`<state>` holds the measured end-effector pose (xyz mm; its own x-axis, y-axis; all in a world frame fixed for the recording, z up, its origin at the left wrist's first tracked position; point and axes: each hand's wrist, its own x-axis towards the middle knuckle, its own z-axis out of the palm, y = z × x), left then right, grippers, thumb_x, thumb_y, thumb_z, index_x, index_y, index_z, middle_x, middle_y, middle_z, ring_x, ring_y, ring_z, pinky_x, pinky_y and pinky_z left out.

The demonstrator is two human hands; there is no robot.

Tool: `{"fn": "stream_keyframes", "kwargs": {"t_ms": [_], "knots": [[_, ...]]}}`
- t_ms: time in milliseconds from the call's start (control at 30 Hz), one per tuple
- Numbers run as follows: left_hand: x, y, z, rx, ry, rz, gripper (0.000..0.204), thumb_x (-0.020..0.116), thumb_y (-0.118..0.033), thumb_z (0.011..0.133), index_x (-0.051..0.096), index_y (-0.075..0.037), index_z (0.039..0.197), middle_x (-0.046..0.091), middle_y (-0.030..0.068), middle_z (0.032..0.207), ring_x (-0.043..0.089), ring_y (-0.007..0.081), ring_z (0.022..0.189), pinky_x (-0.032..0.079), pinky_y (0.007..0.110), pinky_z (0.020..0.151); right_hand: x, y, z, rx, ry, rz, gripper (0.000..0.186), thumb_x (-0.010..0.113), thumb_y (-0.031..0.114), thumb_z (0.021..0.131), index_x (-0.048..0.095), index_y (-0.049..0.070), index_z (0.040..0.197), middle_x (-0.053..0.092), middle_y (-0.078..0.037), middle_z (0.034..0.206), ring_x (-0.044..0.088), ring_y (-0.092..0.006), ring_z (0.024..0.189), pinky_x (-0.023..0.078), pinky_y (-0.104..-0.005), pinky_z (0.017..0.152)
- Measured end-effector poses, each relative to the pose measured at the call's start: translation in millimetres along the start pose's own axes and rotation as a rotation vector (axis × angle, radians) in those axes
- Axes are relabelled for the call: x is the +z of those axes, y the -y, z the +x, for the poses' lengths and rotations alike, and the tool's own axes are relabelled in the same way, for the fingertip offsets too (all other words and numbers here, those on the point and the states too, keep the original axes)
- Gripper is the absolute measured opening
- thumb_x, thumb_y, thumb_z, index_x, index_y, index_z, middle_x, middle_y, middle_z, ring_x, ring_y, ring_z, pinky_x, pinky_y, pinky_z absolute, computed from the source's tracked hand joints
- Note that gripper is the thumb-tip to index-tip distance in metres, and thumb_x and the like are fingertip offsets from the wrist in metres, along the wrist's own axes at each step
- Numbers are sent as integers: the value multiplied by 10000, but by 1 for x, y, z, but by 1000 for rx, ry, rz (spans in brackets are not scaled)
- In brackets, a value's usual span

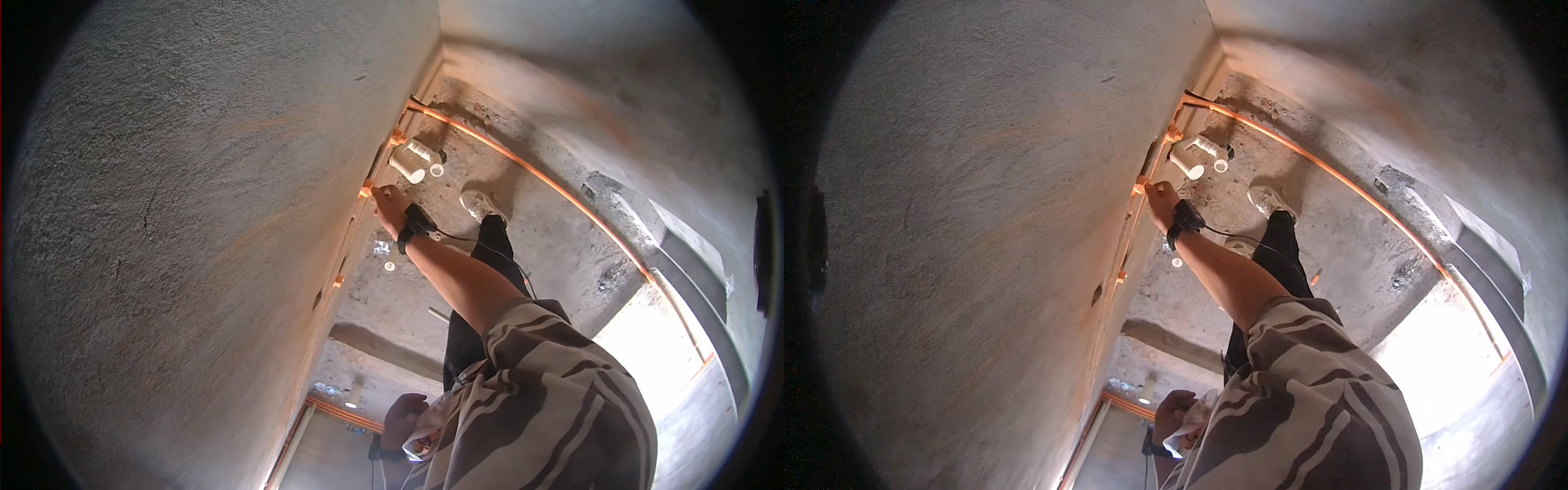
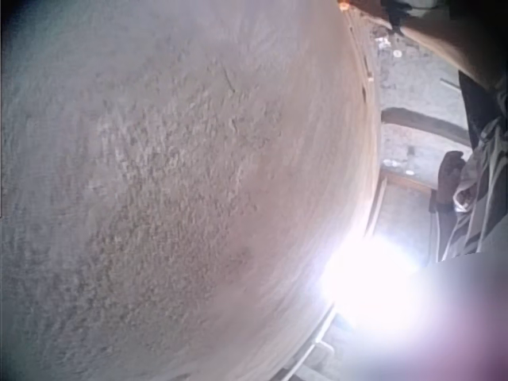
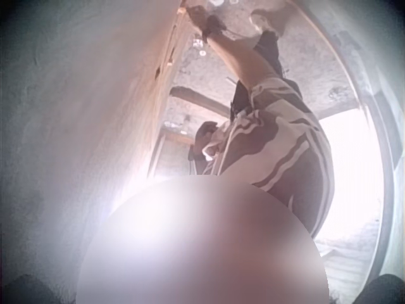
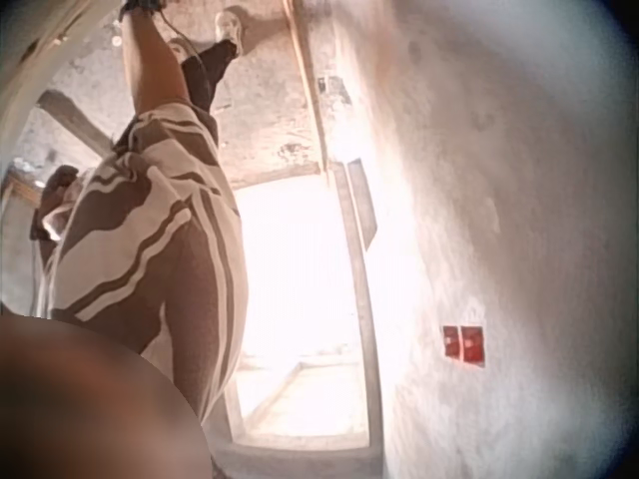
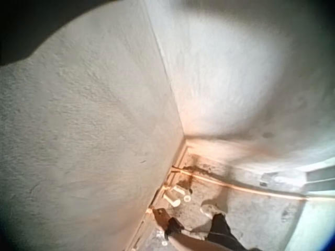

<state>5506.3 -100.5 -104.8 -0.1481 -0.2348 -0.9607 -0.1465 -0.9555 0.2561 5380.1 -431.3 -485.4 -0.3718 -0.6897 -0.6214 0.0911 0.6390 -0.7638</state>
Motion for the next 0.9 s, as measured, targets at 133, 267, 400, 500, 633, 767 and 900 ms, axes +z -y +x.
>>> {"fn": "stream_keyframes", "kwargs": {"t_ms": [133, 267, 400, 500, 633, 767, 900], "knots": [[5, -5, -18, 15, -28, -163, 520, 663, -232, 866, 548, 19, 1307, 670, 97, 1067, 641, 189, 1028, 513, 318, 947, 13, 38, -31, 456, 278, 461, 653, 401, 573, 1039, 599, 64, 682, 593, -63, 563, 536, -140, 451, 401, -288, 427], [-1, 6, -19, 60, -23, -157, 573, 716, -291, 870, 543, 27, 1314, 670, 95, 1073, 641, 185, 1036, 506, 322, 957, 5, 46, -42, 567, 276, 286, 616, 438, 567, 1033, 624, 57, 741, 627, -74, 608, 515, -139, 442, 411, -281, 435], [6, -15, -11, 90, 68, -218, 641, 761, -363, 872, 533, 26, 1328, 666, 92, 1086, 635, 181, 1039, 507, 315, 948, -7, 25, -28, 243, 171, 422, 487, 478, 488, 1043, 618, 48, 885, 653, -73, 697, 537, -127, 500, 453, -290, 486], [7, -18, -11, 92, 56, -205, 713, 783, -437, 864, 522, 28, 1337, 662, 92, 1092, 631, 179, 1039, 507, 307, 943, -10, 27, -22, 526, 411, 463, 390, 492, 427, 1042, 621, 72, 945, 648, -35, 710, 503, -89, 499, 398, -254, 450], [8, -12, -13, 82, 48, -220, 720, 785, -454, 862, 527, 28, 1331, 666, 88, 1067, 634, 175, 1025, 510, 304, 935, 0, 39, -38, 397, 251, 458, 460, 479, 459, 1047, 622, 68, 851, 631, -36, 670, 487, -98, 462, 377, -259, 432], [13, -18, -8, 98, 66, -220, 681, 778, -425, 871, 538, 27, 1321, 665, 89, 1061, 637, 179, 1016, 512, 307, 932, -2, 25, -21, 355, 292, 438, 518, 482, 521, 1035, 614, 43, 885, 645, -48, 693, 551, -103, 517, 417, -265, 454], [10, -16, -11, 87, 40, -184, 679, 777, -415, 870, 535, 31, 1321, 661, 91, 1068, 638, 185, 1019, 523, 310, 931, -4, 28, -21, 604, 392, 291, 507, 534, 515, 1023, 608, 26, 914, 634, -56, 672, 601, -122, 551, 469, -273, 478]]}}
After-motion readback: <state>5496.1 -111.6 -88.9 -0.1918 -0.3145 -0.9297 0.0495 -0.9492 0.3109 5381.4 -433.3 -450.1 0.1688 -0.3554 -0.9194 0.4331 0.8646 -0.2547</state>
